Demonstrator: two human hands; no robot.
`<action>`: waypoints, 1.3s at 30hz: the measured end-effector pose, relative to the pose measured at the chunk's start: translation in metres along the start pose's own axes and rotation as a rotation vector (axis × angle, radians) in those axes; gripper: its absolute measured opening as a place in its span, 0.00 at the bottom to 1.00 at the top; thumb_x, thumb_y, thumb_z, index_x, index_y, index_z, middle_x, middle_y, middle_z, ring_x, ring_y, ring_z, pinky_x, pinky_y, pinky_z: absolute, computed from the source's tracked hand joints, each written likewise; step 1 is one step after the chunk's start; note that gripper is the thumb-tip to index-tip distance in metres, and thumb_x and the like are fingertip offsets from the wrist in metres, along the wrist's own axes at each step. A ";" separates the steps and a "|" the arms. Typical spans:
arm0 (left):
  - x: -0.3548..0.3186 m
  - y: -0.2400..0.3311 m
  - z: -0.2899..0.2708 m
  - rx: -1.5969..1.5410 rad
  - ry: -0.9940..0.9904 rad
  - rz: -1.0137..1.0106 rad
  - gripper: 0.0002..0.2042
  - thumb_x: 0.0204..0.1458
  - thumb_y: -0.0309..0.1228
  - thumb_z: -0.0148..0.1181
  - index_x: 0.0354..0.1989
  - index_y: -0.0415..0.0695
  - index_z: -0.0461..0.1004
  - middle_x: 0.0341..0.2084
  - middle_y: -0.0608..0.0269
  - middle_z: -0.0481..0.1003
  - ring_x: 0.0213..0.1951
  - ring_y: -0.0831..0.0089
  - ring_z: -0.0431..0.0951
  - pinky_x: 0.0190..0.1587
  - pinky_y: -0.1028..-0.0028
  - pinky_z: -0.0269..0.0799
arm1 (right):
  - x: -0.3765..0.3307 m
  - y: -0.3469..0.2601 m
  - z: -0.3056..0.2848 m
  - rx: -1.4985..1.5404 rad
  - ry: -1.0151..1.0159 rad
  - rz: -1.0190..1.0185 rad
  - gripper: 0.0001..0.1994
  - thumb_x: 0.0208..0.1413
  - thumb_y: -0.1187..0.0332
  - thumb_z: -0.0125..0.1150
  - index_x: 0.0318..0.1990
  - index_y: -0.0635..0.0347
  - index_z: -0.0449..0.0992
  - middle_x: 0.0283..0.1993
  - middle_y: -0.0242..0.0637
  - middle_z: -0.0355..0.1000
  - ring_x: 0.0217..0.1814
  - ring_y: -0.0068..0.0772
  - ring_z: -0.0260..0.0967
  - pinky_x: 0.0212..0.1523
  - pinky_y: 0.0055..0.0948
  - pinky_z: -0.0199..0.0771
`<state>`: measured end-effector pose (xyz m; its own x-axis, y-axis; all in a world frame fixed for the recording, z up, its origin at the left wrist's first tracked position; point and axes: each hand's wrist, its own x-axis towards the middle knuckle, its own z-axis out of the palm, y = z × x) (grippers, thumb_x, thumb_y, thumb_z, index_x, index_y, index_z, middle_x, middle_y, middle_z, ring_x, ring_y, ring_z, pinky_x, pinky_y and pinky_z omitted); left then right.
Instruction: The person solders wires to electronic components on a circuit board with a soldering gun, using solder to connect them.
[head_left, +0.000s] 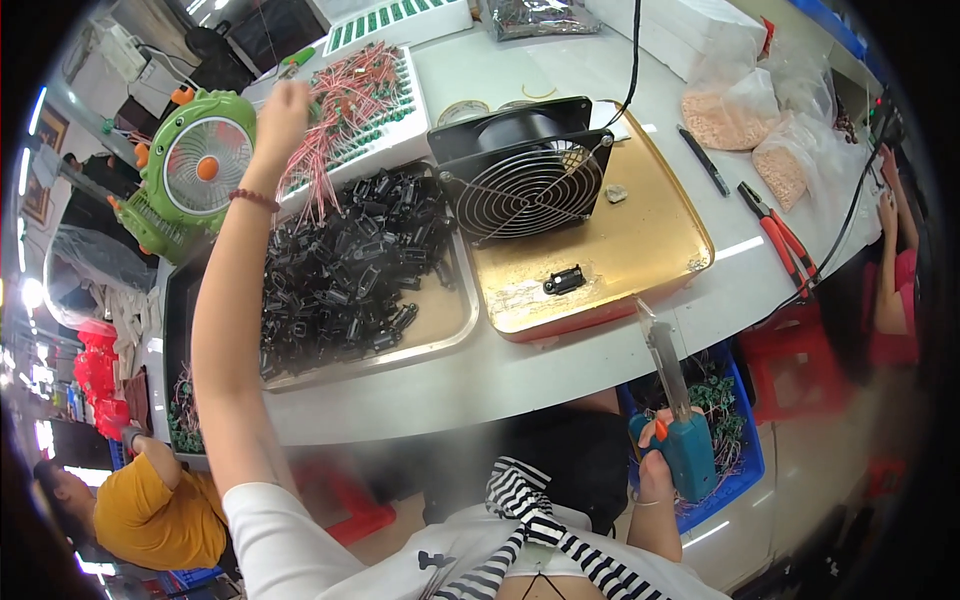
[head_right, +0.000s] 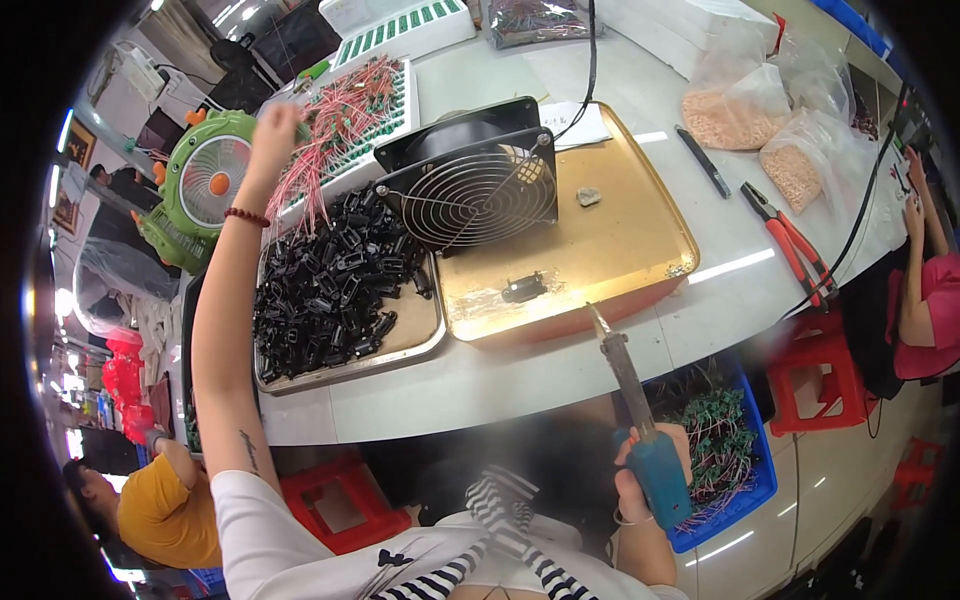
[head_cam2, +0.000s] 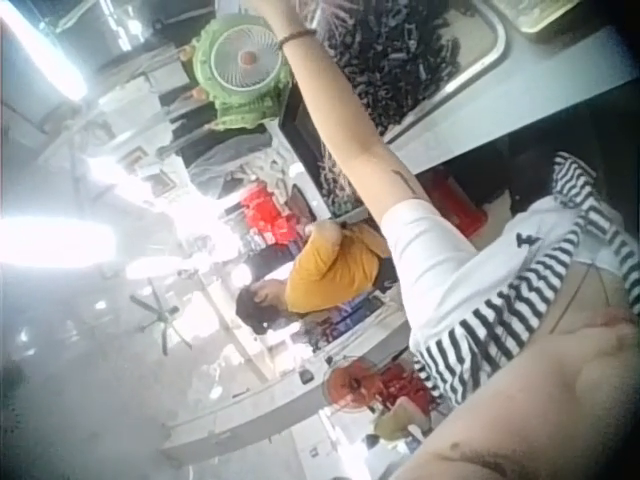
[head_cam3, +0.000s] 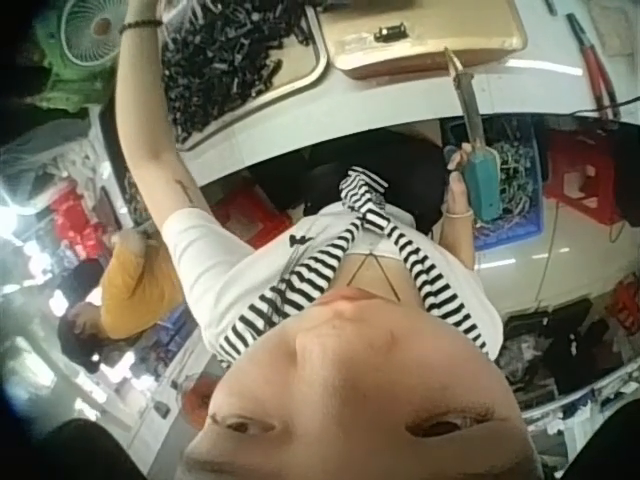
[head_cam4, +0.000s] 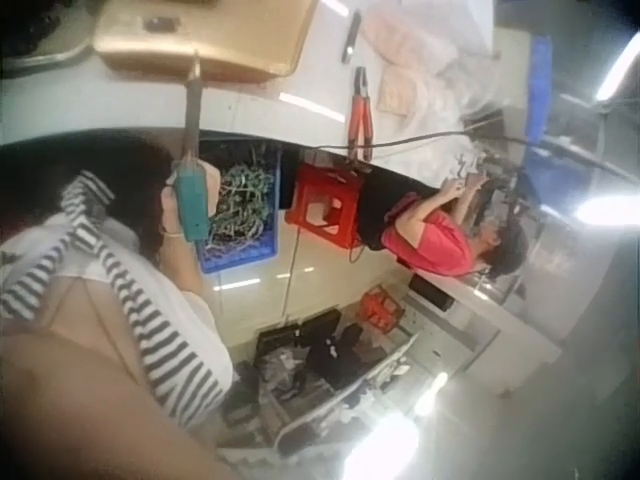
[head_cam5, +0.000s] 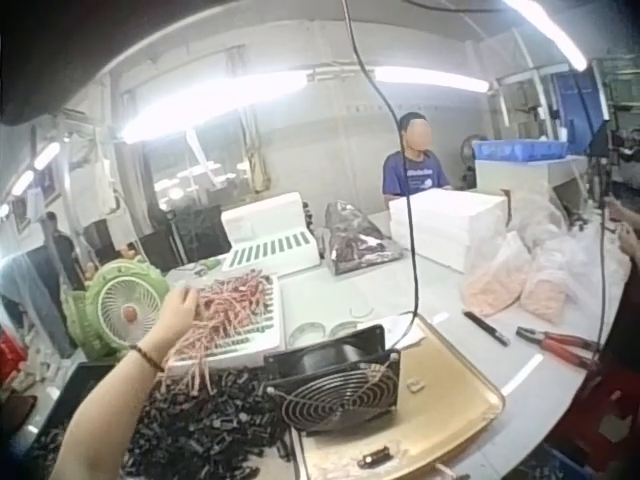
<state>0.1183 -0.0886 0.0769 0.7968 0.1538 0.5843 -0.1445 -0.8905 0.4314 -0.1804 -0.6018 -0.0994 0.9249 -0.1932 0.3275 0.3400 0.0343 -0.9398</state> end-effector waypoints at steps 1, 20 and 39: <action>0.009 0.009 -0.005 -0.367 0.128 -0.047 0.13 0.67 0.38 0.48 0.36 0.41 0.71 0.24 0.62 0.73 0.26 0.76 0.75 0.31 0.73 0.71 | -0.003 0.001 0.000 0.029 0.028 0.036 0.26 0.51 0.52 0.69 0.46 0.67 0.74 0.33 0.37 0.69 0.30 0.27 0.68 0.35 0.29 0.70; -0.264 0.153 -0.033 -0.094 -0.077 0.192 0.06 0.47 0.19 0.62 0.25 0.41 0.70 0.17 0.63 0.69 0.20 0.74 0.70 0.25 0.72 0.65 | 0.000 0.011 -0.010 -0.026 0.001 -0.060 0.24 0.53 0.53 0.66 0.46 0.67 0.75 0.33 0.40 0.71 0.28 0.28 0.68 0.33 0.28 0.67; -0.239 0.163 -0.005 0.177 -0.507 0.324 0.17 0.43 0.41 0.73 0.30 0.42 0.76 0.23 0.64 0.70 0.30 0.63 0.71 0.33 0.67 0.68 | -0.008 0.009 0.000 0.057 0.121 0.075 0.30 0.47 0.48 0.71 0.46 0.66 0.75 0.38 0.36 0.67 0.28 0.25 0.68 0.31 0.25 0.63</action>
<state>-0.0986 -0.2688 0.0110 0.9145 -0.3189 0.2490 -0.3600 -0.9222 0.1413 -0.1843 -0.6002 -0.1104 0.9218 -0.3048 0.2395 0.2832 0.1077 -0.9530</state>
